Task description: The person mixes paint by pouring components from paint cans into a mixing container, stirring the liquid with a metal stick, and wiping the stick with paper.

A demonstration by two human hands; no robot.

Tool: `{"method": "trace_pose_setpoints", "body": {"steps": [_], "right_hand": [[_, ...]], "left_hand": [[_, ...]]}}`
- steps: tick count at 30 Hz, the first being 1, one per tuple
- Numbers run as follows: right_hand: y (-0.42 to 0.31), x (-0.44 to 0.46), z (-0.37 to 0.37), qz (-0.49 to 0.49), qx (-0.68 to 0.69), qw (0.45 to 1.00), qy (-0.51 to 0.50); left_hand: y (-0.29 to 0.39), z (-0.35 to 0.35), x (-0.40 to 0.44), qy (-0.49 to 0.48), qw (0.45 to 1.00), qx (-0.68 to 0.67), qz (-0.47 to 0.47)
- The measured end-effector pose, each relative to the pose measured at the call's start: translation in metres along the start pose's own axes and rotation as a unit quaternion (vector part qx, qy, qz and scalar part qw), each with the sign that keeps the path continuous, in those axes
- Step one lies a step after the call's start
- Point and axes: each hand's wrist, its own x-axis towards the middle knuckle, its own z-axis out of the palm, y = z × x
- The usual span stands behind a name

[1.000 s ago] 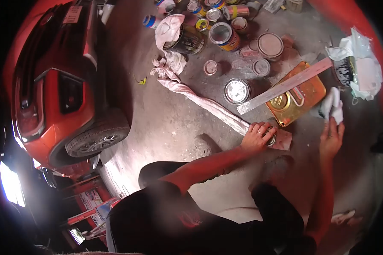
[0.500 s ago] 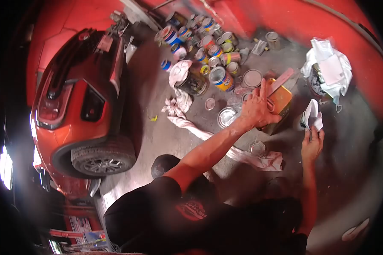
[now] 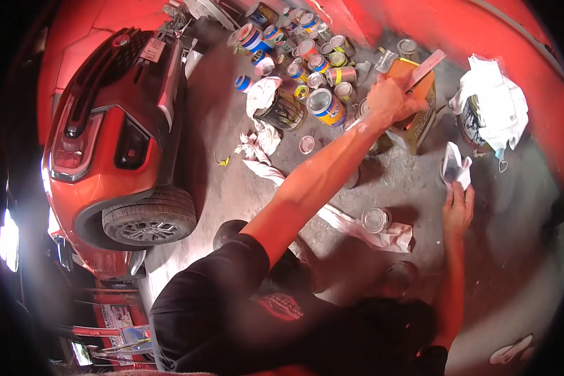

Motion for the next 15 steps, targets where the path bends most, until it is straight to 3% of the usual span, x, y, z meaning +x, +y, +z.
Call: {"method": "trace_pose_setpoints", "body": {"steps": [1, 4, 9, 11, 12, 14, 15], "right_hand": [[-0.001, 0.009, 0.005, -0.044, -0.016, 0.999, 0.005], [-0.017, 0.032, 0.016, -0.058, -0.027, 0.997, -0.032], [-0.030, 0.045, 0.029, -0.021, -0.027, 0.991, -0.130], [-0.034, 0.045, 0.028, -0.027, -0.028, 0.993, -0.111], [-0.034, 0.043, 0.025, -0.030, -0.028, 0.994, -0.099], [-0.036, 0.043, 0.021, -0.029, -0.031, 0.995, -0.091], [-0.040, 0.041, 0.019, -0.030, -0.029, 0.996, -0.084]], "left_hand": [[0.000, 0.006, 0.010, -0.024, 1.000, 0.012, -0.014], [-0.007, 0.024, 0.036, -0.043, 0.997, 0.046, -0.043], [-0.005, 0.032, 0.035, -0.056, 0.997, 0.042, -0.035], [-0.007, 0.046, 0.030, 0.068, 0.995, 0.074, 0.027], [-0.008, 0.051, 0.031, 0.067, 0.995, 0.069, 0.028], [-0.018, 0.058, 0.030, 0.187, 0.963, 0.096, 0.168], [-0.017, 0.046, 0.025, 0.183, 0.965, 0.094, 0.165]]}}
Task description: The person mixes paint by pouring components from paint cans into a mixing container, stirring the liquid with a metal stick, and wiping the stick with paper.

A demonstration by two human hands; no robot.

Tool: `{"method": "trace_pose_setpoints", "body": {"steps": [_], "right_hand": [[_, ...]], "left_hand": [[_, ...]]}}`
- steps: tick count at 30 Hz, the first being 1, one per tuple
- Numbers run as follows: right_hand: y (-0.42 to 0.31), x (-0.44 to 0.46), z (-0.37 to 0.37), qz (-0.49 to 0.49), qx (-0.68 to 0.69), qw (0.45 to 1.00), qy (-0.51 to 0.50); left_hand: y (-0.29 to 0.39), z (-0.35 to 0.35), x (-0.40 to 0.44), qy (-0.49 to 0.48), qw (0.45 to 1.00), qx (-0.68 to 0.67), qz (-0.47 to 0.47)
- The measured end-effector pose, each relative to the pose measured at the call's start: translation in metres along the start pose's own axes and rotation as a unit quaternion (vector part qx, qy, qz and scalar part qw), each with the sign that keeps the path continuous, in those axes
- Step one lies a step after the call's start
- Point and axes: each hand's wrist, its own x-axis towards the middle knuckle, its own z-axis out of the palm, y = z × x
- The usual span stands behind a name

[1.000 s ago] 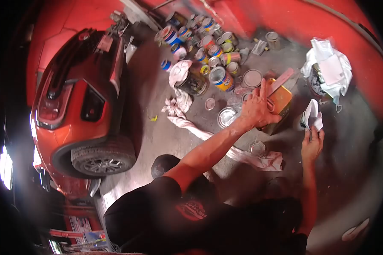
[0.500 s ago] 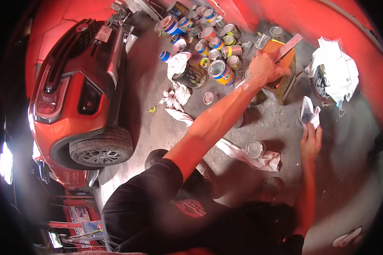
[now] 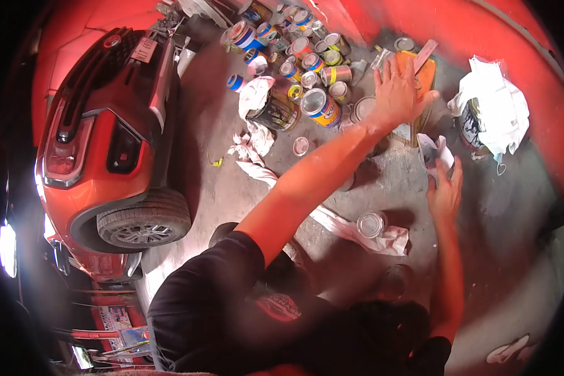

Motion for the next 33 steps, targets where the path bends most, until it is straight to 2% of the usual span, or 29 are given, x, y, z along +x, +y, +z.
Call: {"method": "trace_pose_setpoints", "body": {"steps": [2, 3, 5, 6, 7, 9, 10, 13, 15, 17, 19, 21, 23, 24, 25, 29, 31, 33], "right_hand": [[0.000, 0.000, 0.004, 0.001, 0.012, 1.000, -0.003], [0.001, -0.002, 0.005, 0.002, 0.026, 1.000, -0.004], [-0.001, -0.004, 0.003, -0.004, 0.025, 1.000, -0.001], [0.000, -0.003, 0.005, -0.004, 0.024, 1.000, 0.012], [0.012, -0.005, 0.010, -0.023, 0.014, 0.999, 0.038], [0.012, -0.011, 0.001, -0.004, 0.005, 0.999, 0.043], [0.014, -0.010, -0.001, -0.006, 0.005, 0.999, 0.051], [0.023, -0.012, -0.011, -0.017, 0.007, 0.998, 0.067], [0.027, -0.013, -0.025, -0.021, -0.050, 0.992, 0.112], [0.038, -0.016, -0.032, -0.005, -0.018, 0.993, 0.116], [0.049, -0.021, -0.043, 0.002, -0.010, 0.996, 0.088], [0.057, -0.027, -0.049, 0.020, 0.009, 0.999, 0.047], [0.042, -0.036, -0.053, 0.098, 0.051, 0.994, 0.016], [0.042, -0.042, -0.051, 0.128, 0.076, 0.989, -0.011], [0.043, -0.046, -0.050, 0.161, 0.096, 0.982, -0.035], [0.045, -0.053, -0.046, 0.149, 0.084, 0.983, -0.075], [0.048, -0.050, -0.050, 0.070, 0.055, 0.989, -0.121], [0.023, -0.045, -0.054, 0.101, 0.067, 0.984, -0.129]], "left_hand": [[0.001, -0.030, 0.011, -0.236, 0.962, -0.131, -0.026], [-0.003, -0.030, 0.013, -0.235, 0.963, -0.131, -0.033], [-0.020, -0.034, 0.017, -0.101, 0.984, -0.128, 0.074], [-0.030, -0.041, 0.018, -0.018, 0.992, -0.081, 0.092], [-0.042, -0.058, 0.019, -0.023, 0.994, -0.072, 0.084], [-0.073, -0.107, 0.020, -0.131, 0.972, -0.192, 0.041], [-0.085, -0.131, 0.010, -0.148, 0.979, -0.139, 0.019], [-0.153, -0.156, -0.049, -0.133, 0.981, -0.138, 0.009], [-0.194, -0.166, -0.107, -0.167, 0.982, -0.084, -0.025], [-0.249, -0.158, -0.181, -0.191, 0.979, -0.035, -0.055], [-0.293, -0.156, -0.256, -0.271, 0.935, 0.027, -0.229], [-0.339, -0.149, -0.344, -0.247, 0.919, 0.047, -0.302], [-0.346, -0.159, -0.391, -0.296, 0.874, 0.129, -0.363], [-0.364, -0.154, -0.414, -0.320, 0.865, 0.116, -0.370], [-0.367, -0.156, -0.419, -0.314, 0.864, 0.114, -0.376], [-0.392, -0.140, -0.432, -0.256, 0.903, 0.118, -0.324], [-0.403, -0.124, -0.435, -0.227, 0.905, 0.065, -0.353], [-0.386, -0.130, -0.412, -0.244, 0.889, 0.049, -0.385]]}}
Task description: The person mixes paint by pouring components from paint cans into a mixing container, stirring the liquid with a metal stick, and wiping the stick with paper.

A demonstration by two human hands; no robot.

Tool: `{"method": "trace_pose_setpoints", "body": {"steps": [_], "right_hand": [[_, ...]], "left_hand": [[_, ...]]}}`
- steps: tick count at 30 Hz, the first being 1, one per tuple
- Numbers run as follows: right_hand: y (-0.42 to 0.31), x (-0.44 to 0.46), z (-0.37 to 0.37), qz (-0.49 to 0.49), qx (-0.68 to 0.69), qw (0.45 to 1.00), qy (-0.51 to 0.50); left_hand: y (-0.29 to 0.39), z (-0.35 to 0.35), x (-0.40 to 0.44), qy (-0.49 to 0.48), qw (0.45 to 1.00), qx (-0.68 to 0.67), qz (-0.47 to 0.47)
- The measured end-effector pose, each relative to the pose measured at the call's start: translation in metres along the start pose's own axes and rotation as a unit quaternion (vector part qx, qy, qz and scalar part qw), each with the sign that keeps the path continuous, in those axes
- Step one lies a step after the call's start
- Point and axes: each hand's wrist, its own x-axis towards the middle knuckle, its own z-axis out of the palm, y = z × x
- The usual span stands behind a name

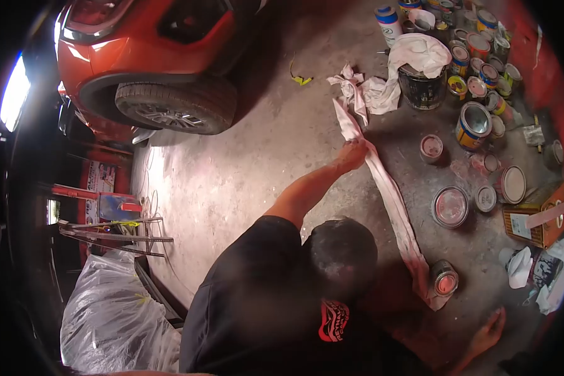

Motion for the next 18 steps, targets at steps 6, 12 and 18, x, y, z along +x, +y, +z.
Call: {"method": "trace_pose_setpoints", "body": {"steps": [6, 12, 18], "right_hand": [[0.029, 0.016, 0.018, -0.028, 0.094, 0.995, 0.003], [0.006, 0.027, 0.030, -0.058, 0.090, 0.994, -0.006], [-0.140, 0.046, 0.008, -0.183, -0.055, 0.982, -0.007]], "left_hand": [[0.084, -0.054, -0.086, -0.383, 0.833, -0.393, 0.069], [0.130, -0.036, -0.158, -0.407, 0.886, 0.086, 0.206], [0.184, -0.072, -0.049, -0.161, 0.933, -0.042, 0.320]]}}
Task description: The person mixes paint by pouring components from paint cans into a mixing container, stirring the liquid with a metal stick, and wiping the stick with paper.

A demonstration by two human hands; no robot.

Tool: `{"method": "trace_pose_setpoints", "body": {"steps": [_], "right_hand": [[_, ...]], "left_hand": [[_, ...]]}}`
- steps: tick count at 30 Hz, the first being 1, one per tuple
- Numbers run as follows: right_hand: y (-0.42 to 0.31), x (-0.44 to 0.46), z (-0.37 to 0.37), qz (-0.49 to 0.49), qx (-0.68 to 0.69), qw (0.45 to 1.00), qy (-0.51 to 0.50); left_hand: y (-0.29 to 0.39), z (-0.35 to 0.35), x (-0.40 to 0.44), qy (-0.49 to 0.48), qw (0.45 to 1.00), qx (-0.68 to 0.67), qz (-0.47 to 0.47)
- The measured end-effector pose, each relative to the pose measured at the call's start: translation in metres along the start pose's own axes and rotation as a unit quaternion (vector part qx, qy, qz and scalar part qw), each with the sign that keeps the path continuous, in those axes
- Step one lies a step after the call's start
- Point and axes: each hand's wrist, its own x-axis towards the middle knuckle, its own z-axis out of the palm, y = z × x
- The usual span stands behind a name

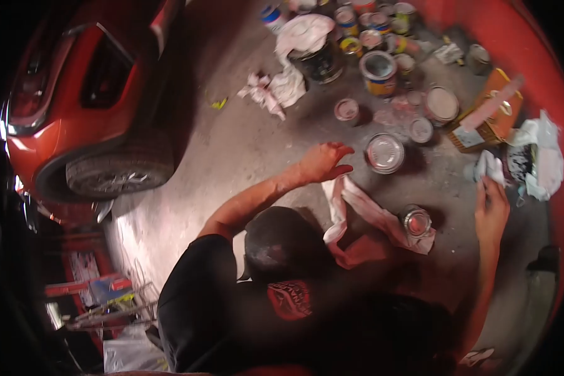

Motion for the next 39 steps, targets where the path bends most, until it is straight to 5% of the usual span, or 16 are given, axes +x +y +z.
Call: {"method": "trace_pose_setpoints", "body": {"steps": [2, 4, 5, 6, 8, 10, 13, 18, 21, 25, 28, 30, 32, 33, 34, 39], "right_hand": [[-0.026, 0.035, -0.016, -0.047, -0.030, 0.997, 0.051], [-0.010, 0.075, -0.017, -0.124, -0.099, 0.981, 0.112], [-0.015, 0.094, -0.022, -0.061, -0.143, 0.986, 0.063], [-0.010, 0.113, -0.020, -0.068, -0.135, 0.985, 0.086], [0.000, 0.145, -0.009, -0.071, -0.116, 0.985, 0.104], [0.006, 0.168, 0.001, 0.159, -0.077, 0.982, 0.072], [0.009, 0.165, 0.009, 0.169, -0.135, 0.974, 0.061], [0.013, 0.154, 0.006, 0.224, -0.117, 0.966, 0.051], [0.042, 0.150, 0.011, 0.153, 0.050, 0.983, 0.089], [0.074, 0.135, 0.012, 0.212, 0.181, 0.959, 0.048], [0.106, 0.118, -0.001, 0.130, 0.150, 0.972, 0.125], [0.098, 0.111, -0.011, 0.099, 0.150, 0.948, 0.264], [0.026, 0.096, -0.043, 0.158, 0.260, 0.935, 0.183], [0.016, 0.094, -0.043, 0.089, 0.242, 0.945, 0.200], [0.026, 0.094, -0.043, 0.095, 0.326, 0.937, 0.085], [-0.029, 0.060, 0.000, 0.068, 0.399, 0.914, -0.017]], "left_hand": [[0.019, -0.022, 0.037, 0.019, 0.988, 0.052, 0.144], [0.037, -0.014, 0.070, -0.014, 0.978, 0.107, 0.177], [0.045, -0.007, 0.084, -0.048, 0.968, 0.156, 0.190], [0.059, -0.010, 0.093, -0.051, 0.967, 0.161, 0.193], [0.093, -0.022, 0.104, -0.221, 0.947, 0.217, 0.091], [0.095, -0.004, 0.106, -0.232, 0.941, 0.237, 0.069], [0.080, 0.022, 0.089, -0.029, 0.956, 0.273, 0.107], [0.094, -0.004, 0.092, -0.083, 0.966, 0.231, 0.076], [0.087, 0.005, 0.097, -0.065, 0.964, 0.245, 0.086], [0.083, 0.005, 0.102, -0.075, 0.959, 0.259, 0.093], [0.084, -0.005, 0.100, -0.083, 0.957, 0.258, 0.107], [0.086, -0.010, 0.101, -0.099, 0.957, 0.256, 0.097], [0.083, -0.010, 0.103, -0.119, 0.954, 0.257, 0.099], [0.078, -0.006, 0.106, -0.122, 0.946, 0.255, 0.161], [0.074, -0.003, 0.109, -0.124, 0.933, 0.254, 0.224], [0.070, 0.001, 0.094, -0.031, 0.916, 0.283, 0.283]]}}
